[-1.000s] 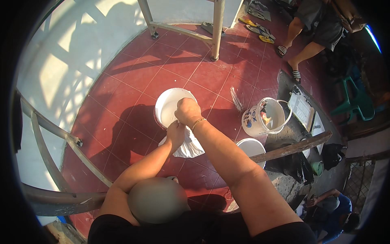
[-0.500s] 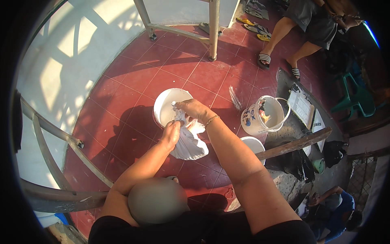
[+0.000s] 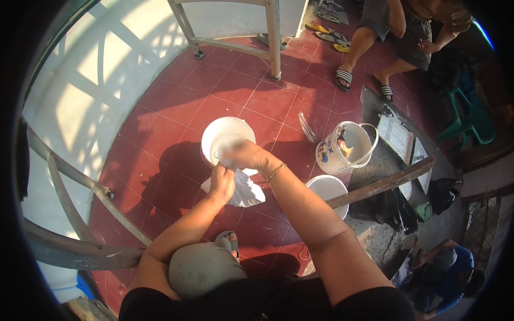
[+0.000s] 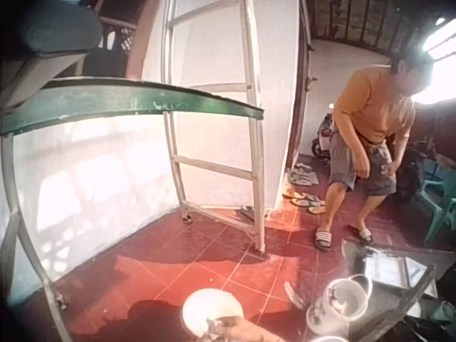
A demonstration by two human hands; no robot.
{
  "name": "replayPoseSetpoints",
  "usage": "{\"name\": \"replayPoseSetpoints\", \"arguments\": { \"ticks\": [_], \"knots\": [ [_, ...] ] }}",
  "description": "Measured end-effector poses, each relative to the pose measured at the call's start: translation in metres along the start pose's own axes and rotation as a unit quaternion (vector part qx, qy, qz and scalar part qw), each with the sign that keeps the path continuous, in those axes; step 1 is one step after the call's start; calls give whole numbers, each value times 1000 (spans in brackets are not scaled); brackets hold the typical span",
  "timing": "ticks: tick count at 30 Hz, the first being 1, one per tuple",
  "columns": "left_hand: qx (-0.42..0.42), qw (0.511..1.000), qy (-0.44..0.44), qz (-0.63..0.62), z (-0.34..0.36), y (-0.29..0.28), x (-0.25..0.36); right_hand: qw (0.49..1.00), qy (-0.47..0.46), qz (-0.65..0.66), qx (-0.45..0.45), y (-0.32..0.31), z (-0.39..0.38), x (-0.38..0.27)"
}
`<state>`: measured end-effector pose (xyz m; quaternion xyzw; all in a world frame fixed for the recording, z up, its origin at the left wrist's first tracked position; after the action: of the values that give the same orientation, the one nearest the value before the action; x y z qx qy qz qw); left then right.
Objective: The person mixes white paint in a bucket using a wooden stick, pours liquid between buckets, and unties a plastic bag containing white powder.
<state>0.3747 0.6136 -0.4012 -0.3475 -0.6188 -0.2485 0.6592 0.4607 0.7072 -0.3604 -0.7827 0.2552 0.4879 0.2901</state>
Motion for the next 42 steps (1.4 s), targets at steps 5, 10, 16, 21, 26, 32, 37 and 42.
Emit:
{"name": "replayPoseSetpoints", "arguments": {
  "ticks": [5,10,16,21,26,32,37,42],
  "knots": [
    [-24,983,154,100,-3,-12,-25,984,122,62,115,-5,2,-28],
    [4,978,134,158,-5,-38,-23,921,-85,-338,172,5,40,-2],
    [42,992,-107,-53,-19,-60,11,825,-127,-542,94,17,28,-8],
    [68,992,-86,-58,-21,-69,15,834,-102,-527,129,28,19,-1],
    [117,993,-24,-6,-15,-90,-10,811,-140,-558,102,39,18,-8],
    [97,995,-27,-5,-18,-104,-21,881,6,-464,93,42,35,-10],
    [65,991,-106,-53,-28,-97,-5,862,6,-498,97,41,32,5],
    [-20,997,-75,-23,-36,-93,-4,951,-21,-224,214,23,24,2]
  ]
}}
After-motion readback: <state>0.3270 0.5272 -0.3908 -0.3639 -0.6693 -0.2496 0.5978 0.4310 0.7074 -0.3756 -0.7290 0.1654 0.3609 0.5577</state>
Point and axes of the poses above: each hand's wrist, its own z-axis towards the middle knuckle, its own y-axis out of the palm, x = y × z, the point moved 3 cm from there along z, towards the middle knuckle, and after that the axes turned 13 degrees about x, right-handed, at the moved point
